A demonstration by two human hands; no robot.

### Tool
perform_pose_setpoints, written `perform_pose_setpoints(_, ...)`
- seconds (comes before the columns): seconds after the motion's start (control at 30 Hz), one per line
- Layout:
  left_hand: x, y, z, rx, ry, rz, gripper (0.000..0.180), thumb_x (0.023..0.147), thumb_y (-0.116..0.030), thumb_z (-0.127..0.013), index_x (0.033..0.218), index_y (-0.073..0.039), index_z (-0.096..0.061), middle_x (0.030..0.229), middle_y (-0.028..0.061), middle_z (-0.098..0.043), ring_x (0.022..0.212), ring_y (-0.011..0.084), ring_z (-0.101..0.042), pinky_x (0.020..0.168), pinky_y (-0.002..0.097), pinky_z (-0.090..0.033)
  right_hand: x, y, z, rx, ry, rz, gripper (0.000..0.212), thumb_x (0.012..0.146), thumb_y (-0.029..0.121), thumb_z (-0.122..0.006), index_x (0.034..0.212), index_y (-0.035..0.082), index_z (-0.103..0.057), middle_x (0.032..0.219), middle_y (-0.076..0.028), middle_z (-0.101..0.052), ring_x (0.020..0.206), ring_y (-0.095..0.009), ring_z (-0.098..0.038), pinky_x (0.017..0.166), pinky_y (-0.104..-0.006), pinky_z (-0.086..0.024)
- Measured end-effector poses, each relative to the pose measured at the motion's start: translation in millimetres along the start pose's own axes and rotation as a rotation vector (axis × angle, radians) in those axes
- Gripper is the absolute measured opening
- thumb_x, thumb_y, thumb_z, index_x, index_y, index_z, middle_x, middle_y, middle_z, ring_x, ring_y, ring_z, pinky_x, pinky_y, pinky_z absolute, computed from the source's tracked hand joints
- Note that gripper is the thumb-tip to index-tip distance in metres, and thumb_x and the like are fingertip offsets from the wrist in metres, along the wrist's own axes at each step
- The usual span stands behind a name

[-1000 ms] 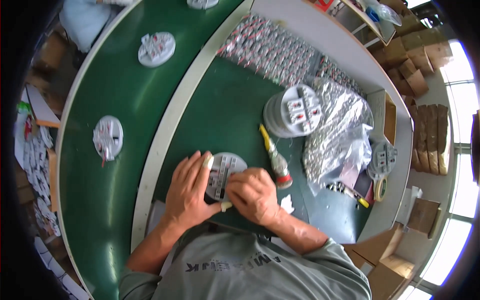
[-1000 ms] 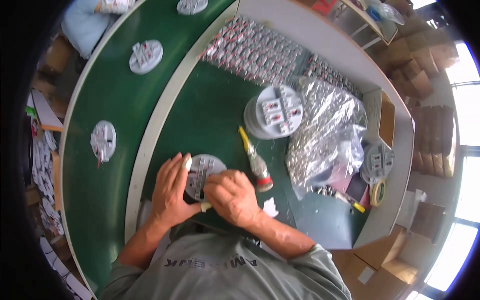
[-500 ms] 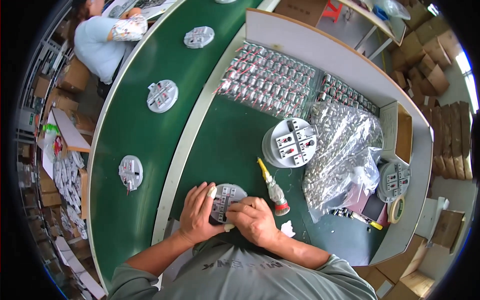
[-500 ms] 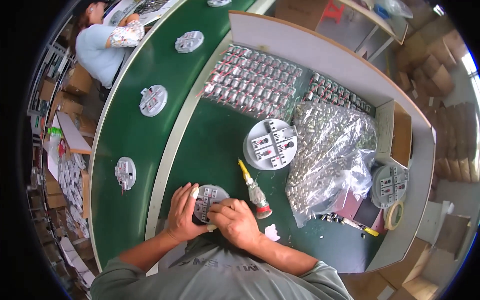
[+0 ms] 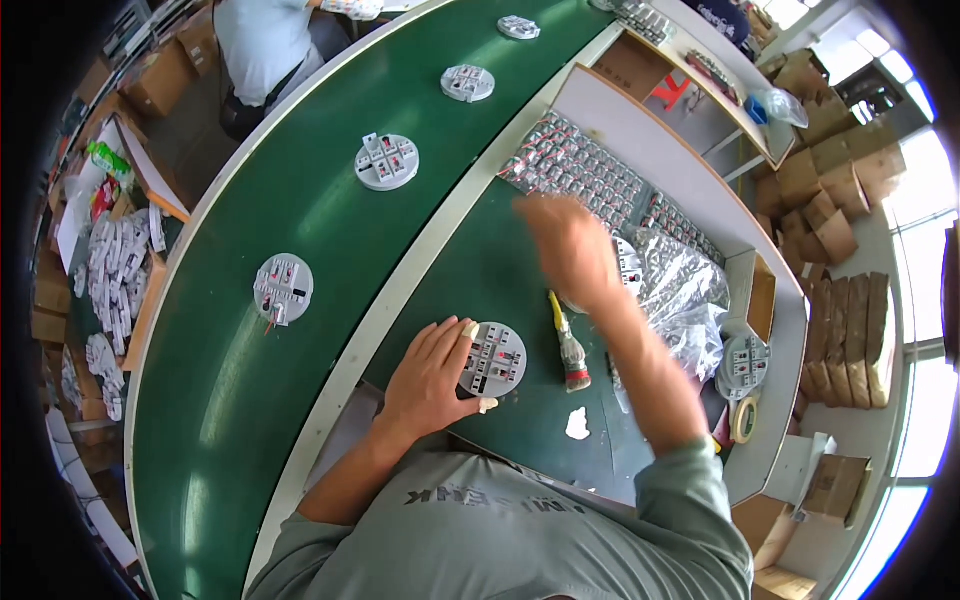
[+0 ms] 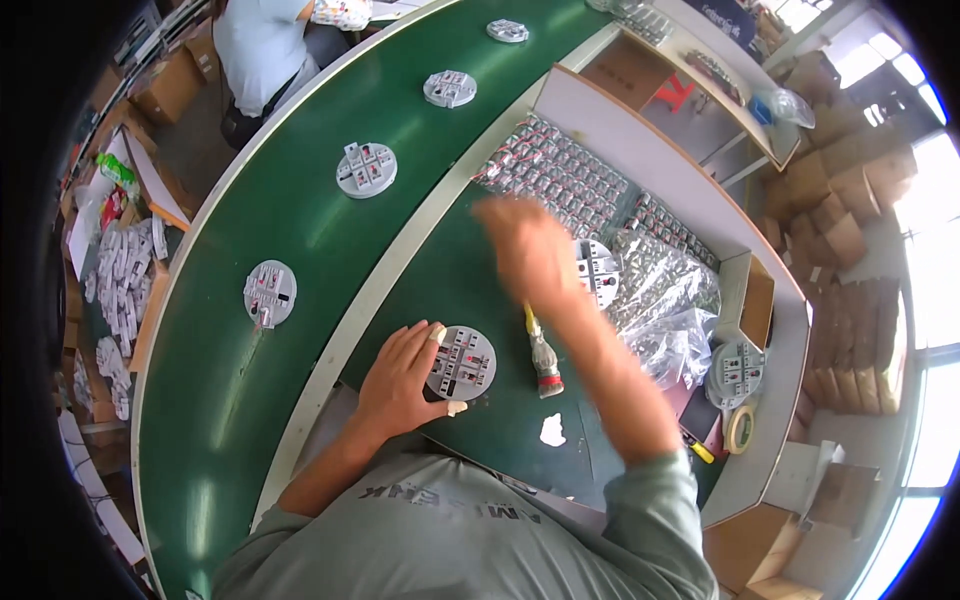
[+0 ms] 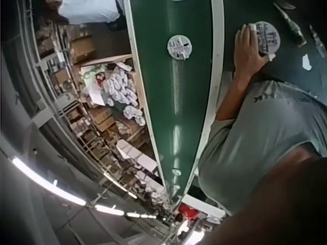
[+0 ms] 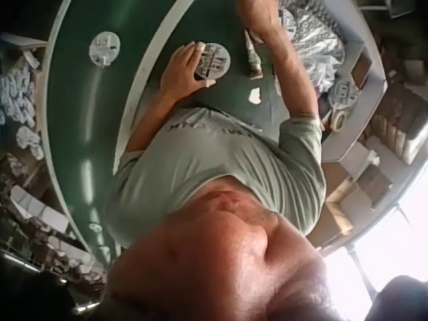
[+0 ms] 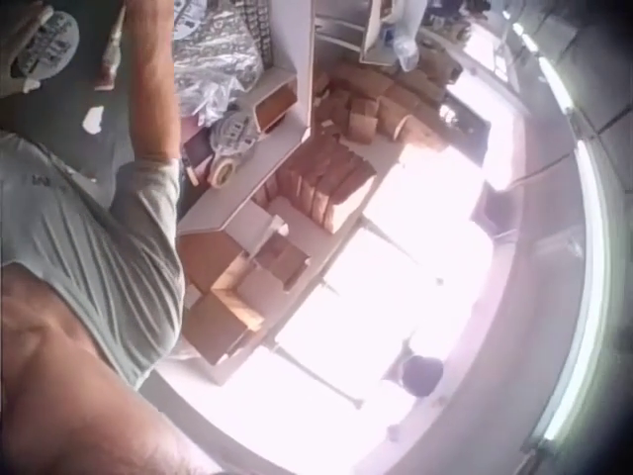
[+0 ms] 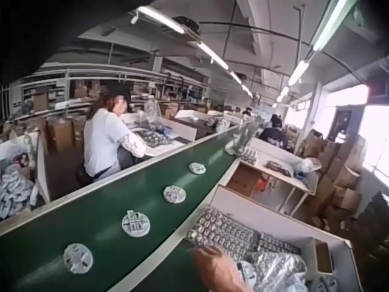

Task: Assembling small electronic components onto circular substrates and applying glue at a factory workstation.

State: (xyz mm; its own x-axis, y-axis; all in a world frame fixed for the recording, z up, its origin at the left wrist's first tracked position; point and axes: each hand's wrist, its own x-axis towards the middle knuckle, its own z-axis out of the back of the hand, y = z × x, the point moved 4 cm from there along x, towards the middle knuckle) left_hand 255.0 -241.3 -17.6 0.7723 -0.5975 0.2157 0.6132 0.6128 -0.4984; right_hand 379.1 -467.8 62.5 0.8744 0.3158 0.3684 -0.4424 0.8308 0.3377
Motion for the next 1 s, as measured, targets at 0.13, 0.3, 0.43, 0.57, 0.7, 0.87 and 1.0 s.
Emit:
perform_pose_setpoints(0.13, 7, 2, 2, -0.039, 0.008, -0.015, 0.11, 0.073, -0.05, -0.097, 0.154, 0.006, -0.048, 0.158, 0.022, -0.056, 0.149, 0.0391, -0.052, 0.127, 0.0528, -0.04, 88, -72, -18, -0.12, 0.181, 0.114, 0.039, 0.091, -0.002, -0.061, 0.125, 0.01, -0.075, 0.124, -0.012, -0.075, 0.12, -0.037, -0.07, 0.1, -0.046, -0.06)
perform_pose_setpoints(0.3, 4, 7, -4, -0.073, -0.015, -0.01, 0.108, 0.074, -0.05, -0.096, 0.154, 0.004, -0.049, 0.158, 0.0209, -0.056, 0.148, 0.0386, -0.053, 0.126, 0.0517, -0.04, 108, -95, -41, -0.209, 0.411, 0.31, 0.025, 0.093, 0.008, -0.071, 0.118, 0.009, -0.075, 0.124, -0.01, -0.076, 0.115, -0.034, -0.072, 0.095, -0.0443, -0.061)
perform_pose_setpoints(0.43, 3, 6, -2, -0.089, -0.033, 0.001, 0.107, 0.074, -0.051, -0.096, 0.154, 0.004, -0.049, 0.157, 0.0205, -0.056, 0.147, 0.0384, -0.053, 0.126, 0.0516, -0.041, 104, -94, -44, -0.205, 0.258, 0.471, 0.018, 0.094, 0.011, -0.071, 0.112, 0.009, -0.076, 0.123, -0.01, -0.076, 0.116, -0.032, -0.072, 0.096, -0.0431, -0.062)
perform_pose_setpoints(0.57, 2, 5, -5, -0.089, -0.033, -0.018, 0.109, 0.074, -0.051, -0.096, 0.154, 0.004, -0.047, 0.157, 0.0204, -0.056, 0.147, 0.0382, -0.053, 0.126, 0.0514, -0.041, 94, -90, -41, -0.195, 0.186, 0.589, 0.013, 0.098, 0.013, -0.07, 0.11, 0.009, -0.075, 0.119, -0.011, -0.077, 0.108, -0.034, -0.074, 0.093, -0.0441, -0.062)
perform_pose_setpoints(0.7, 3, 6, -7, -0.074, -0.045, -0.031, 0.112, 0.072, -0.051, -0.097, 0.155, 0.004, -0.046, 0.156, 0.0226, -0.056, 0.147, 0.0393, -0.053, 0.125, 0.0517, -0.041, 82, -50, -4, 0.038, 0.117, 0.185, 0.014, 0.102, 0.019, -0.07, 0.11, 0.008, -0.073, 0.113, -0.012, -0.077, 0.099, -0.037, -0.075, 0.089, -0.0466, -0.061)
perform_pose_setpoints(0.87, 2, 5, -7, -0.056, -0.036, 0.0, 0.115, 0.069, -0.049, -0.098, 0.156, 0.005, -0.045, 0.155, 0.0252, -0.055, 0.147, 0.0406, -0.052, 0.124, 0.0522, -0.042, 26, 19, -19, -0.08, 0.326, -0.046, 0.021, 0.103, 0.027, -0.072, 0.113, 0.008, -0.073, 0.11, -0.011, -0.077, 0.096, -0.039, -0.075, 0.083, -0.049, -0.06)
perform_pose_setpoints(1.0, 5, 0, -3, -0.023, -0.047, 0.028, 0.114, 0.07, -0.042, -0.1, 0.156, 0.007, -0.045, 0.157, 0.0242, -0.053, 0.152, 0.0378, -0.047, 0.129, 0.0496, -0.036, -14, 6, -67, -0.127, 0.265, -0.151, 0.027, 0.098, 0.025, -0.077, 0.119, 0.009, -0.072, 0.107, -0.014, -0.076, 0.098, -0.041, -0.074, 0.084, -0.0494, -0.06)
